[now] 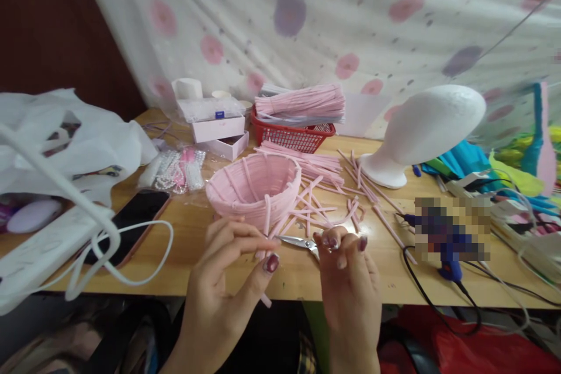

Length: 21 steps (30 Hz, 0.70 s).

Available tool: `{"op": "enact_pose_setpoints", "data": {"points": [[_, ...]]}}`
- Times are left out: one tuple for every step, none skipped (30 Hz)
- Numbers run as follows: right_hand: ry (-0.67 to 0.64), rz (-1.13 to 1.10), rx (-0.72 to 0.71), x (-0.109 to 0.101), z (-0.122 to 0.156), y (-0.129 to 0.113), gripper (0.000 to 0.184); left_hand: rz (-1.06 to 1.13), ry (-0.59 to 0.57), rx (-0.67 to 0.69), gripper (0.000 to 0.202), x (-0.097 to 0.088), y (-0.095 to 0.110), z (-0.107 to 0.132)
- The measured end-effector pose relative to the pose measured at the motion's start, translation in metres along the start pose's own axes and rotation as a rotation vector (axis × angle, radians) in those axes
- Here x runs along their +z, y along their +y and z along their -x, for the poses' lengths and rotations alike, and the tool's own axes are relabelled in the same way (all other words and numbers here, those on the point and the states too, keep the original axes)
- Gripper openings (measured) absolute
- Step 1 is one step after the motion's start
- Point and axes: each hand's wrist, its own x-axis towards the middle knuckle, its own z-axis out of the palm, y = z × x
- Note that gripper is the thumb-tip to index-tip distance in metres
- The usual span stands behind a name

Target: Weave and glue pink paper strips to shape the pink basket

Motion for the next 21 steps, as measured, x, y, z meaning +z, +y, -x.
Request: {"op": "enact_pose_setpoints", "data": {"points": [[0.01, 0.034, 0.001, -0.002, 0.0, 0.0, 0.057, -0.024, -0.007, 0.02, 0.013, -0.002, -0.001, 0.001], [0.028, 0.061, -0.003, -0.006, -0.001, 0.001, 0.058, -0.049, -0.01, 0.036, 0.014, -0.005, -0.003, 0.001], [0.052, 0.091, -0.005, -0.009, -0.002, 0.001, 0.059, -0.071, -0.012, 0.045, 0.017, -0.008, -0.005, 0.002], [0.074, 0.123, -0.001, -0.013, -0.004, 0.002, 0.055, -0.087, -0.006, 0.047, 0.019, -0.01, -0.007, 0.003], [0.084, 0.161, 0.011, -0.016, -0.005, 0.002, 0.046, -0.098, 0.002, 0.049, 0.022, -0.012, -0.008, 0.003], [0.079, 0.197, 0.031, -0.019, -0.006, 0.003, 0.036, -0.105, 0.01, 0.05, 0.026, -0.015, -0.01, 0.003], [0.061, 0.222, 0.051, -0.02, -0.007, 0.004, 0.031, -0.111, 0.019, 0.05, 0.03, -0.017, -0.011, 0.002], [0.035, 0.235, 0.066, -0.021, -0.007, 0.005, 0.033, -0.119, 0.025, 0.052, 0.033, -0.019, -0.011, 0.001], [0.013, 0.245, 0.069, -0.02, -0.006, 0.006, 0.034, -0.128, 0.032, 0.056, 0.035, -0.022, -0.012, 0.0], [-0.009, 0.257, 0.058, -0.019, -0.005, 0.007, 0.034, -0.137, 0.039, 0.063, 0.037, -0.025, -0.013, -0.002], [-0.031, 0.273, 0.041, -0.017, -0.004, 0.007, 0.036, -0.142, 0.046, 0.073, 0.037, -0.028, -0.014, -0.004], [-0.054, 0.291, 0.016, -0.016, -0.003, 0.008, 0.039, -0.147, 0.06, 0.092, 0.037, -0.032, -0.015, -0.007], [-0.081, 0.31, -0.007, -0.014, -0.002, 0.008, 0.043, -0.158, 0.079, 0.12, 0.033, -0.035, -0.017, -0.01], [-0.109, 0.324, -0.029, -0.013, -0.002, 0.008, 0.048, -0.176, 0.107, 0.155, 0.028, -0.038, -0.019, -0.014], [-0.12, 0.324, -0.052, -0.013, -0.002, 0.007, 0.054, -0.2, 0.133, 0.192, 0.022, -0.041, -0.021, -0.017], [-0.113, 0.313, -0.071, -0.015, -0.002, 0.007, 0.059, -0.226, 0.154, 0.221, 0.016, -0.044, -0.023, -0.02], [-0.085, 0.296, -0.087, -0.018, -0.004, 0.006, 0.063, -0.251, 0.175, 0.248, 0.015, -0.045, -0.024, -0.024], [-0.035, 0.282, -0.101, -0.023, -0.005, 0.006, 0.065, -0.269, 0.192, 0.269, 0.014, -0.046, -0.026, -0.027], [0.035, 0.279, -0.116, -0.03, -0.007, 0.006, 0.065, -0.27, 0.203, 0.281, 0.012, -0.047, -0.028, -0.03], [0.117, 0.297, -0.13, -0.038, -0.01, 0.006, 0.062, -0.25, 0.207, 0.29, 0.015, -0.047, -0.029, -0.033], [0.2, 0.34, -0.142, -0.047, -0.012, 0.006, 0.057, -0.216, 0.199, 0.296, 0.024, -0.046, -0.03, -0.036]]}}
